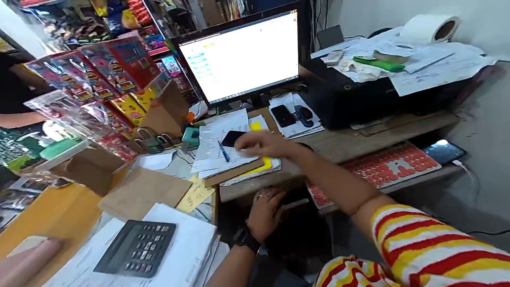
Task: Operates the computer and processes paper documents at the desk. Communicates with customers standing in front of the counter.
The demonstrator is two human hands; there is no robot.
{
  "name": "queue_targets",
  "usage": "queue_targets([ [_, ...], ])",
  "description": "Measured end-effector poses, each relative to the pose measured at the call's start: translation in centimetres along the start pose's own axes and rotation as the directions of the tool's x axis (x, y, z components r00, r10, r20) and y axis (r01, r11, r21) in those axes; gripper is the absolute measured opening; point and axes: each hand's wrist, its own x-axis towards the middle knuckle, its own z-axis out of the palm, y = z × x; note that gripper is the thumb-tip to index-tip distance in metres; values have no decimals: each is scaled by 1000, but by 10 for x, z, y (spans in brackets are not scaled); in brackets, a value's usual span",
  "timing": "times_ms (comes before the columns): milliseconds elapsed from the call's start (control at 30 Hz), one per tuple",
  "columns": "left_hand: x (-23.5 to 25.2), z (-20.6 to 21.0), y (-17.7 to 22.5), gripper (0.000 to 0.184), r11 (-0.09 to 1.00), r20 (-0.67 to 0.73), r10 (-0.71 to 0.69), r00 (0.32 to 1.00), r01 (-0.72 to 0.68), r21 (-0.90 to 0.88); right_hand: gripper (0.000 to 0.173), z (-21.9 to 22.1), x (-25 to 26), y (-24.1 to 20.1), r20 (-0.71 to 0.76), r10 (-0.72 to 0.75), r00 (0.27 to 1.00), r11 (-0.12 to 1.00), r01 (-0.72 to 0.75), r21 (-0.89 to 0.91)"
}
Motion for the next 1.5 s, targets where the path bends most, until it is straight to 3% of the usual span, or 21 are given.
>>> queue_targets([
  [100,0,2,-3,47,996,-139,-58,989,68,64,30,-48,-73,57,-261,386,885,868,-444,-223],
  [200,-3,6,-6,67,974,-155,-147,977,170,151,48,-41,-129,81,-235,563,792,765,-607,-214],
  [300,-4,7,-7,83,931,-74,-249,966,260,257,54,-24,-143,80,-301,528,794,786,-591,-180],
  [400,-5,9,-6,88,906,-56,-258,965,262,332,63,-18,-131,76,-233,560,795,771,-603,-204],
  [467,-6,10,-6,88,901,-61,-251,966,256,349,52,-13,-124,77,-205,573,794,768,-607,-205],
  [533,-6,9,-6,88,901,-43,-261,964,260,349,46,-7,-124,80,-275,537,797,776,-595,-209],
  [967,-1,-5,0,88,909,74,-346,935,315,273,42,-6,-124,79,-280,533,798,777,-593,-211],
  [1500,-5,0,-7,92,921,-5,-253,968,242,304,45,-7,-124,80,-252,537,805,780,-588,-215],
])
